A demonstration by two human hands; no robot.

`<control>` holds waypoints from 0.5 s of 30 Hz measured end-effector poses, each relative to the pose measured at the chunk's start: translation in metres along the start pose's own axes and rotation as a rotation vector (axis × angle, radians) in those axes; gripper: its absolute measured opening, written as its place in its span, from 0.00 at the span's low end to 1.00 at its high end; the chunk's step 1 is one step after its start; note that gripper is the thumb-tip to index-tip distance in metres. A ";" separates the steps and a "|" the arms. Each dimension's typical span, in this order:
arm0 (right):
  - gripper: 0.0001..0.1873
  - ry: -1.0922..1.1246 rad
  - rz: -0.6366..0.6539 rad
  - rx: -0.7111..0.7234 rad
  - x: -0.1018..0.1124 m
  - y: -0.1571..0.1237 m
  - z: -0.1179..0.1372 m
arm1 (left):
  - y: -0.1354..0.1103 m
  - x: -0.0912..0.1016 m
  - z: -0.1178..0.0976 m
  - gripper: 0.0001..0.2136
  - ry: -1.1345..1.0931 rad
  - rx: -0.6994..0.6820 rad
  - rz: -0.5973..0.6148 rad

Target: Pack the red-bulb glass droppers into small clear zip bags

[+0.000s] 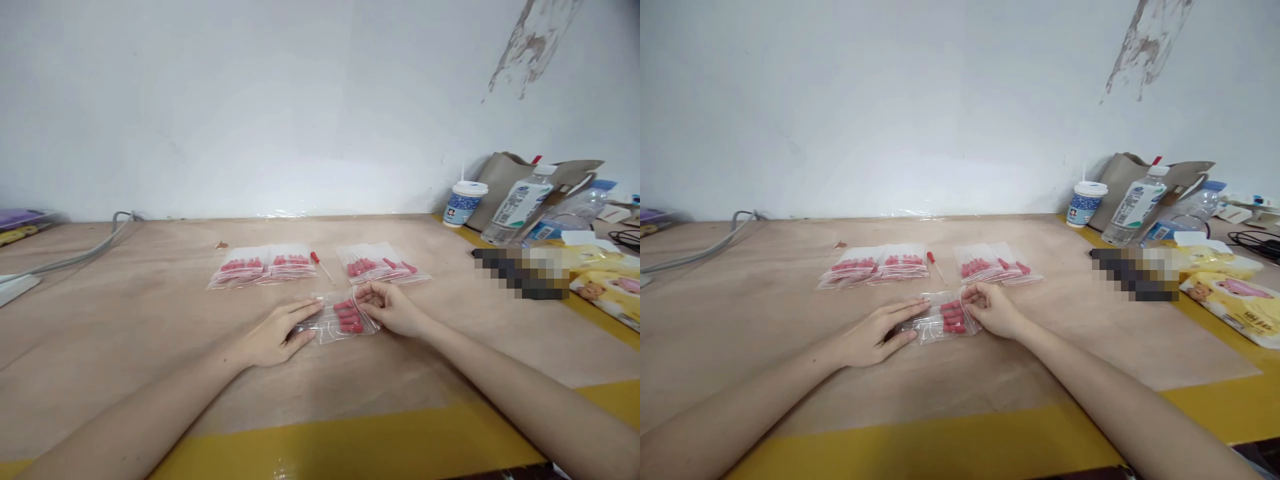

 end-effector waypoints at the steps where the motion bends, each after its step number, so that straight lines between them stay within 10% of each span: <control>1: 0.08 0.021 -0.020 -0.025 0.001 -0.001 0.000 | 0.000 0.000 0.000 0.22 -0.001 -0.002 0.000; 8: 0.19 0.162 0.002 -0.157 -0.001 -0.007 0.000 | 0.000 0.000 0.002 0.22 -0.008 -0.007 -0.015; 15: 0.06 -0.335 -0.215 0.169 0.028 0.014 0.020 | 0.001 0.002 0.000 0.22 -0.031 -0.015 -0.050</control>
Point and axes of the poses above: each hand's wrist, its own y-axis towards the middle knuckle, its own x-axis out of the back of the hand, z = x × y, the point moved 7 cm from there along y, towards the middle knuckle, and after that the axes turned 14 degrees about x, right-handed, at the moved point
